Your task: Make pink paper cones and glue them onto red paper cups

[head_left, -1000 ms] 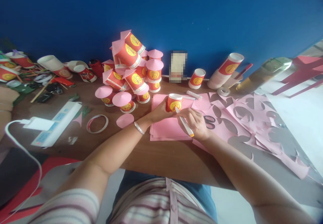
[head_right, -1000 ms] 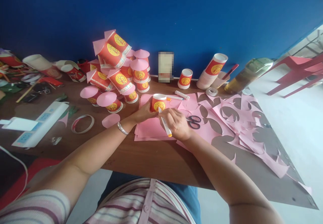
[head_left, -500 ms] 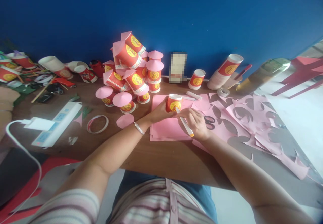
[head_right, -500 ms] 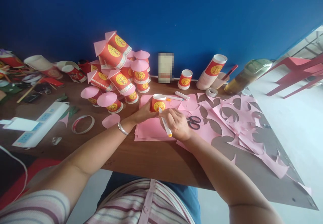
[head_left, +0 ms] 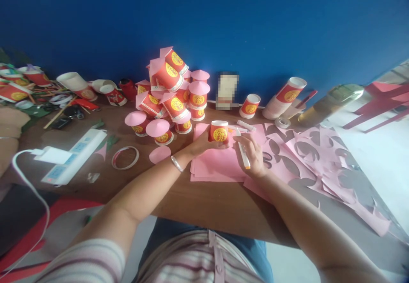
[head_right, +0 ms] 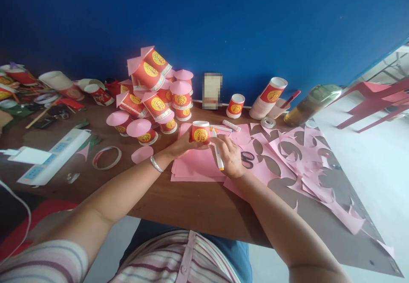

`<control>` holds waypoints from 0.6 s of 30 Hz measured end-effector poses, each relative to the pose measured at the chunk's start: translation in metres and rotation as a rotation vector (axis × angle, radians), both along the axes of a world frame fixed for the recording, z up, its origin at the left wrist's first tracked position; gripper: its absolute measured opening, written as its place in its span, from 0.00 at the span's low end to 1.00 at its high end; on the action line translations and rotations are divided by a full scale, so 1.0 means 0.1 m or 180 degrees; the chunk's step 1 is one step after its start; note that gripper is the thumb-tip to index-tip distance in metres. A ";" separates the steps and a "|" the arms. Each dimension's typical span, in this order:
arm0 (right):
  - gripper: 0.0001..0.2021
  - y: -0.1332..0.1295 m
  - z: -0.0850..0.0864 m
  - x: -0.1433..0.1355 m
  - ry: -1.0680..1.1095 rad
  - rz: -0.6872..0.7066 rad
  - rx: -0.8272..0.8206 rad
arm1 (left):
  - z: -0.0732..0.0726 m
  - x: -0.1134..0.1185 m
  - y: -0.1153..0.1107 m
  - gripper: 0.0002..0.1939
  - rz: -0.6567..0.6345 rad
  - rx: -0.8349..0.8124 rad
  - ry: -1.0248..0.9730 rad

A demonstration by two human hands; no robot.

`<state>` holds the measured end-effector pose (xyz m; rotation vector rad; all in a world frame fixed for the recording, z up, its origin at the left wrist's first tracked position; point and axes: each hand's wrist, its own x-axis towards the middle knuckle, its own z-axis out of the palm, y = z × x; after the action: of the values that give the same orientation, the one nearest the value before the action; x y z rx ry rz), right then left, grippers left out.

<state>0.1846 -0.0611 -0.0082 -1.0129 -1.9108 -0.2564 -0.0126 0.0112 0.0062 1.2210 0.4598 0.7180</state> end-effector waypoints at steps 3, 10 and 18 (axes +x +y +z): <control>0.13 0.02 -0.06 0.02 0.0384 0.0045 -0.0410 | -0.06 -0.03 0.02 0.30 -0.0037 -0.0332 -0.0239; 0.10 0.03 -0.06 -0.01 0.0487 -0.0055 -0.0650 | -0.14 -0.07 0.04 0.28 -0.0090 -0.0411 -0.0456; 0.14 0.04 -0.13 -0.03 0.0116 0.0064 -0.0517 | -0.12 -0.07 0.05 0.28 -0.0040 -0.0506 -0.0515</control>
<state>0.1819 -0.0570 -0.0208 -1.0970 -1.9317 -0.0712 -0.0196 0.0167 -0.0057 1.0077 0.3675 0.7489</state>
